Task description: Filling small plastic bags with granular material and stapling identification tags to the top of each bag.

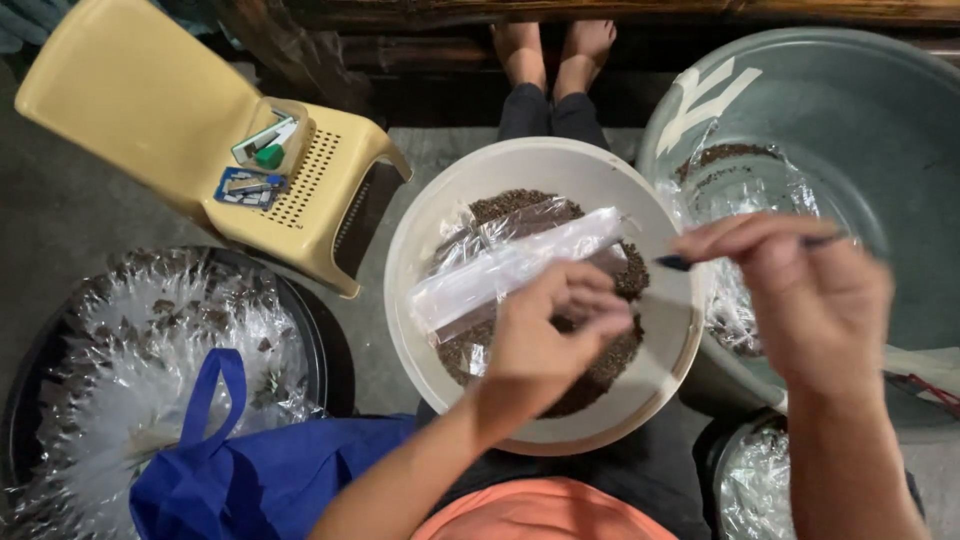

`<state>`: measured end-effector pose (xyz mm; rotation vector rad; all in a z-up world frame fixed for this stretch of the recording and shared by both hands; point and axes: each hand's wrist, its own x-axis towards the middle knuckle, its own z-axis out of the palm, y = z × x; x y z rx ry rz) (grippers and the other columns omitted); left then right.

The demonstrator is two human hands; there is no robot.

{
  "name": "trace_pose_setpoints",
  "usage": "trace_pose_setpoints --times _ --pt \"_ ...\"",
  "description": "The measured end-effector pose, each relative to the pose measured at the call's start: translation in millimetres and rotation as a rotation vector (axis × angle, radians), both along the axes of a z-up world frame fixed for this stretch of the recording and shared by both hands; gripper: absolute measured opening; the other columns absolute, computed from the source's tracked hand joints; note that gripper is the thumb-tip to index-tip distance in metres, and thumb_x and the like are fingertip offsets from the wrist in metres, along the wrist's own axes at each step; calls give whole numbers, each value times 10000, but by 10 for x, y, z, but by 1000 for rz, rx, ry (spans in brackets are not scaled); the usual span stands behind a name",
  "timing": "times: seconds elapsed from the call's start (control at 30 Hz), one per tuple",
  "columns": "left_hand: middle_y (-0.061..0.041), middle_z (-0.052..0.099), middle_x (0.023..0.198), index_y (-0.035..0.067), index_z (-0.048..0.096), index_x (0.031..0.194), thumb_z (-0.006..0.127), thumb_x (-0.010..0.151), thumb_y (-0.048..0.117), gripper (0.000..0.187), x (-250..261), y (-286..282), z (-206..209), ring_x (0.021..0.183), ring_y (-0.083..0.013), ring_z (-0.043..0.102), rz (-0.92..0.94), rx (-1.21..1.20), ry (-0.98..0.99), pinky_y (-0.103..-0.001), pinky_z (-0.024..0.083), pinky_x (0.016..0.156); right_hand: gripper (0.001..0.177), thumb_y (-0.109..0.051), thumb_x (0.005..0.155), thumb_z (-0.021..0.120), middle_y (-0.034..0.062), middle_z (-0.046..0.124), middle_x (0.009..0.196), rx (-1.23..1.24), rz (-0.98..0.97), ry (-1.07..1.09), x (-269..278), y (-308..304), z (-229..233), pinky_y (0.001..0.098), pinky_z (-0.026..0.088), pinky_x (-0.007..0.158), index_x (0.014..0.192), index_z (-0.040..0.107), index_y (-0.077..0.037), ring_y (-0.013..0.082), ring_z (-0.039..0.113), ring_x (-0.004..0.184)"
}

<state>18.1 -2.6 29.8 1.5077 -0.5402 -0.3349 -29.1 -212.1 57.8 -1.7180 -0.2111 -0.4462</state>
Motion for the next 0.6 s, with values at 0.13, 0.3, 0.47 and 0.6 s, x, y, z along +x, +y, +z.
trace_pose_setpoints --times 0.13,0.3,0.47,0.6 --pt "-19 735 935 125 642 1041 806 846 111 255 149 8 608 879 -118 671 140 12 -9 -261 545 842 362 18 772 721 108 743 1019 24 -277 625 57 353 -106 352 610 766 1117 661 -73 236 725 877" --pt "3 663 905 145 646 924 836 828 99 219 176 40 673 916 -142 636 104 -48 -309 -264 482 912 382 -415 898 547 86 716 1029 -140 -109 166 114 367 -320 354 574 869 1049 664 -84 226 695 970" --pt "-94 600 1205 95 548 1274 624 916 309 424 286 52 1 1073 -204 619 -300 269 32 -319 496 920 360 -403 1077 520 67 688 950 -245 -346 77 77 48 -388 305 568 794 971 642 -81 176 661 882" --pt "-61 620 995 110 705 972 499 1061 249 265 544 184 -203 1105 -242 535 -235 148 -368 -397 382 1029 296 -105 1151 571 26 667 783 -112 -603 202 -21 -75 -468 213 552 664 858 611 -111 95 632 675"
